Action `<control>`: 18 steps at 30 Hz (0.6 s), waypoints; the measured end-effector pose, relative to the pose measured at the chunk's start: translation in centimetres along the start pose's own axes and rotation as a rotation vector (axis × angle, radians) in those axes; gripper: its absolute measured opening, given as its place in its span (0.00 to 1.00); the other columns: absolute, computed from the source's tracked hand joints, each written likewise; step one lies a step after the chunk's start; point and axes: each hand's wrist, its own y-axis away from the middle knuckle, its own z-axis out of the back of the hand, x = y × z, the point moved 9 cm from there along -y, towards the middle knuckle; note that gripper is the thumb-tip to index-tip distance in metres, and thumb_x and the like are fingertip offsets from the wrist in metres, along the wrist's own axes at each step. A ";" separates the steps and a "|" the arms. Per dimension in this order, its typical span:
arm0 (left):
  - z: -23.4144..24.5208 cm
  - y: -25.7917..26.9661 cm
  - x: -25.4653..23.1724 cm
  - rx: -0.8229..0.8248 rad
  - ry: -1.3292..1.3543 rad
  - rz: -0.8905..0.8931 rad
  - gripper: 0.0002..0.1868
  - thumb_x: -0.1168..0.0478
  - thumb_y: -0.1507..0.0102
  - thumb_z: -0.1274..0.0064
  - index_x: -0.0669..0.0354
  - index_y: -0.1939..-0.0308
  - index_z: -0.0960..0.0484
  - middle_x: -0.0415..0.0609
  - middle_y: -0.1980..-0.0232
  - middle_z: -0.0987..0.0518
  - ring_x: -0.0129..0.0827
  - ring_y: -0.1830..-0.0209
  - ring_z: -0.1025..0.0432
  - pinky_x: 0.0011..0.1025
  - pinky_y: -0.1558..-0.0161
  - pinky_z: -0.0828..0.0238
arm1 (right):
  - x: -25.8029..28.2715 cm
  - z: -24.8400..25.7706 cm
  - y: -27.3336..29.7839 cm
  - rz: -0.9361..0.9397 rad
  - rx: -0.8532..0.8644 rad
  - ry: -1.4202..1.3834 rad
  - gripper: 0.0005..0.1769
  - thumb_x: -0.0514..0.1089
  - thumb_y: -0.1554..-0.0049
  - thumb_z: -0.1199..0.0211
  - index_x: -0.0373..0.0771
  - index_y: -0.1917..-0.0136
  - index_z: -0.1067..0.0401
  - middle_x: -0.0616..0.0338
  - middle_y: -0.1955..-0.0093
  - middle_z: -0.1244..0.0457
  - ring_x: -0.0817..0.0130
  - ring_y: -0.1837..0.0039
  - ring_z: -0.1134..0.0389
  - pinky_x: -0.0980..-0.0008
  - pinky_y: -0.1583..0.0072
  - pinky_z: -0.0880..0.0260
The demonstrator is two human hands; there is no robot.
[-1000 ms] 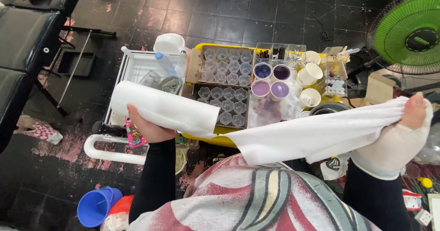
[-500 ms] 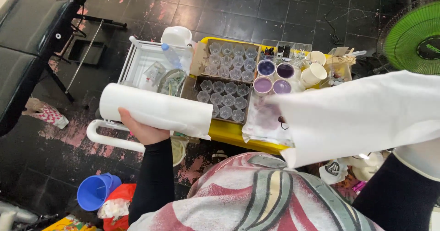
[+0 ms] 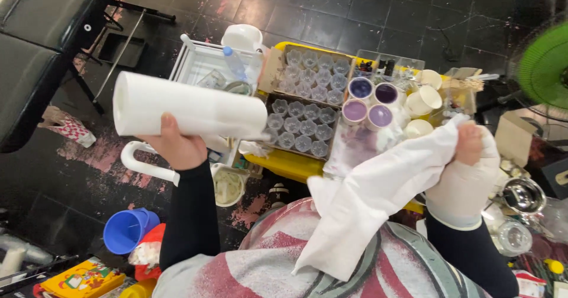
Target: Cleaning small plastic cups with a paper towel at a candle-making workshop station.
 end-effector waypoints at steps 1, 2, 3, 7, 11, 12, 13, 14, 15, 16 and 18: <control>-0.1 -1.2 0.2 0.001 -0.006 0.000 0.44 0.66 0.33 0.43 0.54 0.19 0.53 0.57 0.23 0.37 0.48 0.28 0.35 0.47 0.26 0.33 | -0.4 -0.8 0.2 -0.005 -0.001 -0.003 0.20 0.54 0.22 0.41 0.37 0.51 0.32 0.66 0.56 0.37 0.80 0.54 0.37 0.78 0.49 0.36; 0.2 -2.5 0.3 -0.044 -0.054 -0.006 0.47 0.69 0.36 0.40 0.52 0.20 0.54 0.57 0.23 0.38 0.48 0.26 0.36 0.49 0.23 0.34 | -1.0 -1.9 0.3 -0.036 0.021 0.000 0.19 0.54 0.24 0.41 0.37 0.50 0.32 0.65 0.55 0.36 0.79 0.53 0.36 0.77 0.47 0.35; 0.5 -3.8 0.4 -0.089 -0.103 -0.013 0.51 0.72 0.39 0.37 0.51 0.21 0.55 0.56 0.23 0.38 0.48 0.24 0.37 0.50 0.21 0.35 | -1.6 -3.0 0.5 -0.068 0.042 0.001 0.19 0.54 0.25 0.41 0.37 0.50 0.32 0.64 0.54 0.34 0.79 0.53 0.35 0.76 0.46 0.34; 0.3 -8.3 1.9 0.066 -0.374 -0.180 0.55 0.73 0.39 0.30 0.51 0.19 0.54 0.51 0.21 0.41 0.40 0.23 0.40 0.44 0.21 0.39 | -4.3 -5.3 0.3 -0.131 0.027 -0.028 0.17 0.52 0.26 0.41 0.37 0.49 0.31 0.65 0.53 0.34 0.78 0.50 0.34 0.77 0.45 0.34; 4.0 -13.3 7.4 0.080 -0.652 -0.154 0.56 0.72 0.46 0.26 0.57 0.22 0.48 0.53 0.25 0.36 0.41 0.24 0.37 0.41 0.22 0.40 | -7.7 -6.4 0.1 -0.146 -0.019 -0.031 0.15 0.49 0.25 0.41 0.37 0.50 0.32 0.65 0.53 0.35 0.78 0.51 0.35 0.76 0.45 0.33; 4.8 -14.4 8.7 0.101 -0.630 -0.138 0.55 0.72 0.46 0.25 0.58 0.23 0.46 0.53 0.26 0.35 0.40 0.25 0.36 0.40 0.22 0.40 | -8.4 -6.9 0.1 -0.147 -0.023 -0.019 0.14 0.49 0.25 0.42 0.38 0.49 0.32 0.65 0.52 0.35 0.78 0.48 0.34 0.76 0.44 0.33; 5.9 -15.3 10.0 0.097 -0.635 -0.141 0.55 0.72 0.46 0.25 0.58 0.23 0.46 0.53 0.26 0.35 0.40 0.25 0.36 0.40 0.22 0.40 | -9.1 -7.5 0.0 -0.151 -0.018 -0.022 0.14 0.49 0.25 0.42 0.38 0.49 0.32 0.65 0.52 0.35 0.78 0.48 0.34 0.76 0.44 0.33; 7.2 -16.1 11.3 0.073 -0.667 -0.137 0.56 0.72 0.48 0.25 0.58 0.24 0.46 0.53 0.27 0.34 0.41 0.26 0.35 0.39 0.24 0.38 | -10.3 -7.9 0.1 -0.197 -0.035 -0.010 0.13 0.49 0.25 0.43 0.39 0.48 0.31 0.66 0.52 0.35 0.78 0.50 0.35 0.77 0.46 0.33; 8.5 -16.9 12.6 0.048 -0.699 -0.134 0.57 0.72 0.49 0.24 0.58 0.24 0.46 0.53 0.28 0.33 0.41 0.28 0.34 0.39 0.25 0.36 | -11.5 -8.2 0.2 -0.244 -0.052 0.002 0.12 0.49 0.25 0.44 0.39 0.47 0.31 0.67 0.52 0.36 0.79 0.51 0.35 0.77 0.48 0.34; 9.0 -17.4 13.4 0.044 -0.705 -0.134 0.57 0.72 0.49 0.24 0.58 0.24 0.46 0.53 0.28 0.33 0.41 0.28 0.34 0.39 0.25 0.36 | -11.7 -9.1 0.1 -0.249 -0.049 0.002 0.12 0.49 0.25 0.44 0.39 0.47 0.31 0.67 0.52 0.36 0.79 0.51 0.35 0.77 0.48 0.34; 11.1 -18.3 15.0 -0.100 -0.881 -0.085 0.56 0.71 0.52 0.24 0.59 0.26 0.44 0.55 0.31 0.29 0.43 0.31 0.30 0.37 0.29 0.33 | -12.4 -10.6 0.0 -0.292 -0.072 0.031 0.11 0.48 0.26 0.46 0.41 0.47 0.30 0.68 0.50 0.35 0.80 0.51 0.34 0.77 0.48 0.33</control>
